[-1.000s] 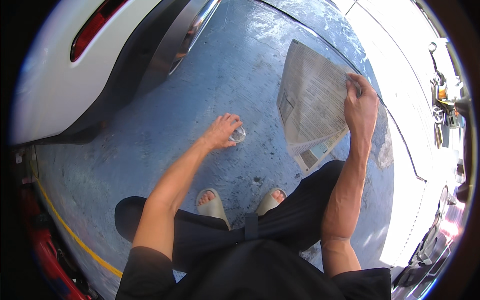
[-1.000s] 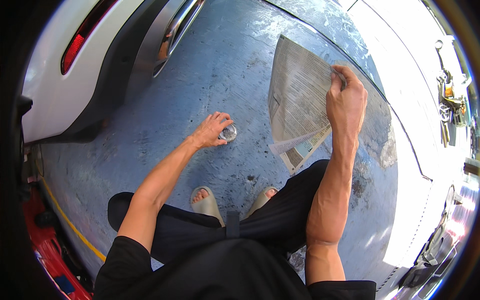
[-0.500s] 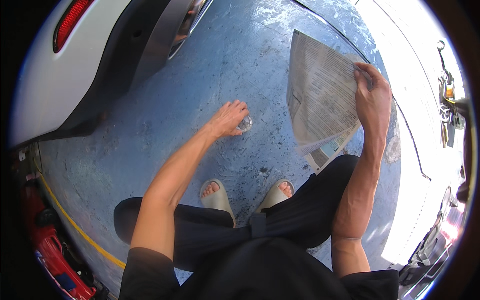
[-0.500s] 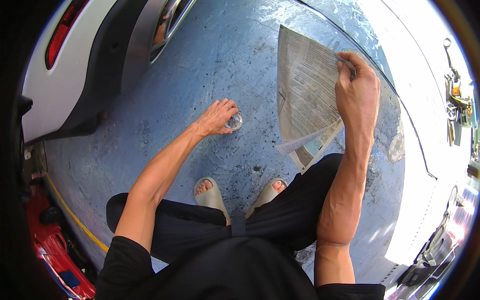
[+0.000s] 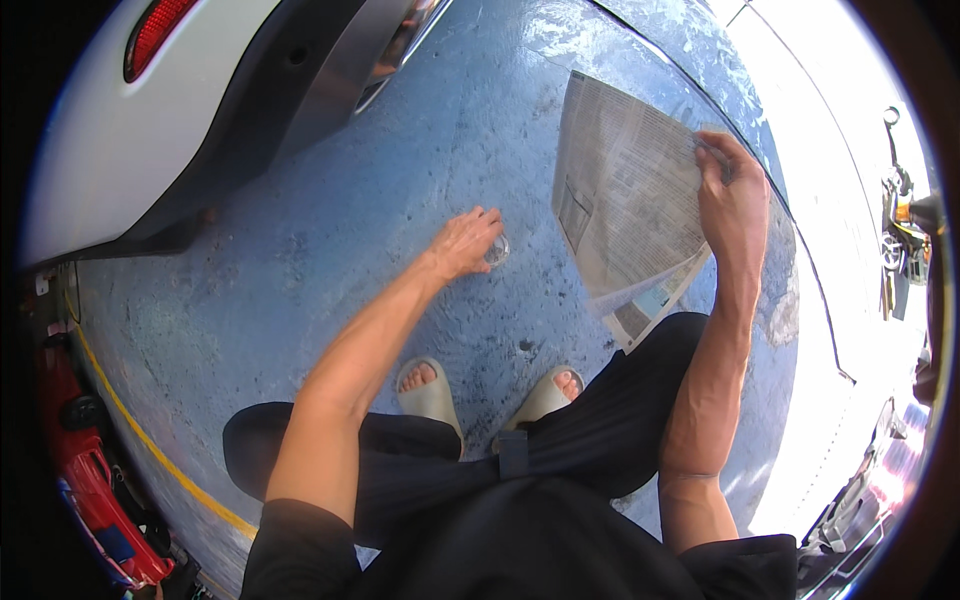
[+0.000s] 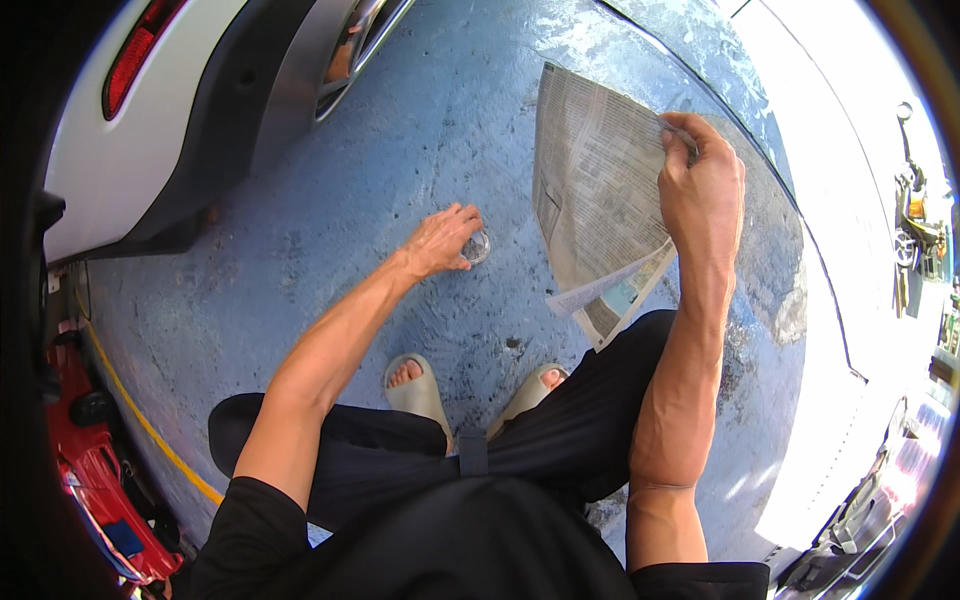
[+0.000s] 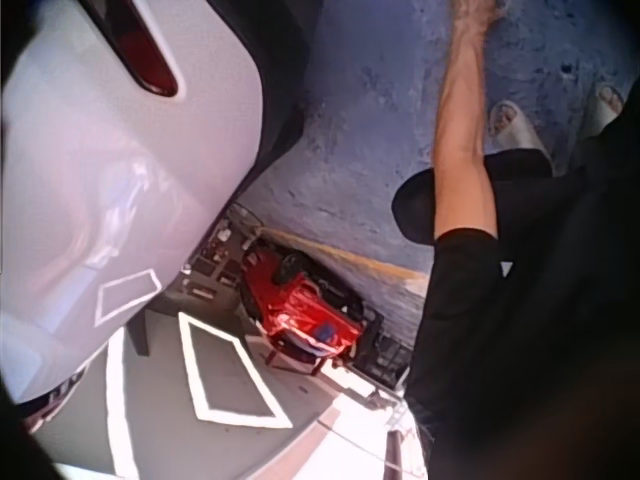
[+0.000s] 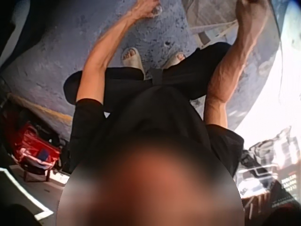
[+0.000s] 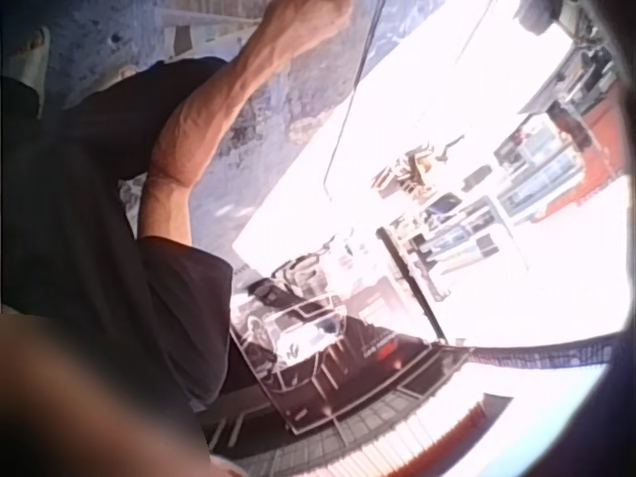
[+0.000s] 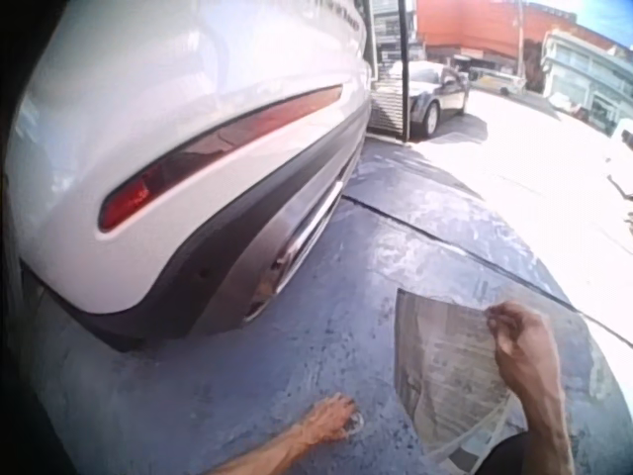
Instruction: The person walks to a white car, kneels, and uses a small tool to apply a substance from a container to a scratch on the rear bumper. They repeatedly dip the tool and work on the same spot.
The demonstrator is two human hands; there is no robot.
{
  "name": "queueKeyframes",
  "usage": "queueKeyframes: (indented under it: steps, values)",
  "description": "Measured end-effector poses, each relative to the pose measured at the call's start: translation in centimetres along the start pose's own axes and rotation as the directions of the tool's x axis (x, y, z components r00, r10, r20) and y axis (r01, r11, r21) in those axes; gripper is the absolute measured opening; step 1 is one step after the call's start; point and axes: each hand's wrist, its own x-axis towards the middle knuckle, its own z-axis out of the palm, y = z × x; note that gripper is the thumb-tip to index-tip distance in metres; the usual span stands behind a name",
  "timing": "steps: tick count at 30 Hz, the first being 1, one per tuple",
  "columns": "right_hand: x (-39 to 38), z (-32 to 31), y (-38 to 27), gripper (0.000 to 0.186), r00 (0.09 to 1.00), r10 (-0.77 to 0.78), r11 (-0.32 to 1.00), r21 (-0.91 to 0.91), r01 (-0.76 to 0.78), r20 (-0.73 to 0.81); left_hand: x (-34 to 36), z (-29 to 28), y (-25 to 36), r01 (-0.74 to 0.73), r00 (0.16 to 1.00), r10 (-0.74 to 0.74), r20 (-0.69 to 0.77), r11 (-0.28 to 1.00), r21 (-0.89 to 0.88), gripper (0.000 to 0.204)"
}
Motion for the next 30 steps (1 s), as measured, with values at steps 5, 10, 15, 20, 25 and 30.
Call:
queueKeyframes:
  steps: [5, 10, 15, 20, 25, 30]
  values:
    - [0.0, -0.2, 0.1, 0.028, 1.0, -0.019, 1.0, 0.019, 0.018, 0.005, 0.3, -0.7, 0.5, 0.024, 0.999, -0.024, 0.03, 1.0, 0.015, 0.077]
    - [-0.3, -1.2, -0.2, 0.028, 0.999, 0.036, 0.999, 0.031, -0.037, 0.03, 0.1, -1.0, 0.7, -0.018, 0.999, 0.018, -0.028, 1.0, 0.01, 0.074]
    - [-0.3, -1.4, 0.1, 0.027, 0.998, 0.053, 0.998, 0.015, -0.053, 0.02, -1.0, -0.1, 0.4, -0.047, 0.984, 0.045, -0.173, 0.999, -0.009, 0.068]
    - [-0.4, -0.8, 0.5, 0.028, 0.999, 0.042, 0.999, 0.022, -0.043, 0.022, -2.1, 0.9, 0.4, -0.012, 0.954, -0.011, -0.3, 0.997, -0.075, 0.061]
    - [-0.1, -0.2, 0.1, 0.028, 0.995, 0.053, 0.998, 0.022, -0.055, 0.083, -2.8, 0.8, 1.4, 0.037, 0.938, -0.08, -0.337, 0.991, -0.132, 0.056]
    - [0.2, 0.6, -0.7, 0.028, 0.993, 0.027, 0.999, 0.029, -0.03, 0.111, -4.1, 1.0, 3.0, 0.089, 0.896, -0.173, -0.408, 0.972, -0.217, 0.054]
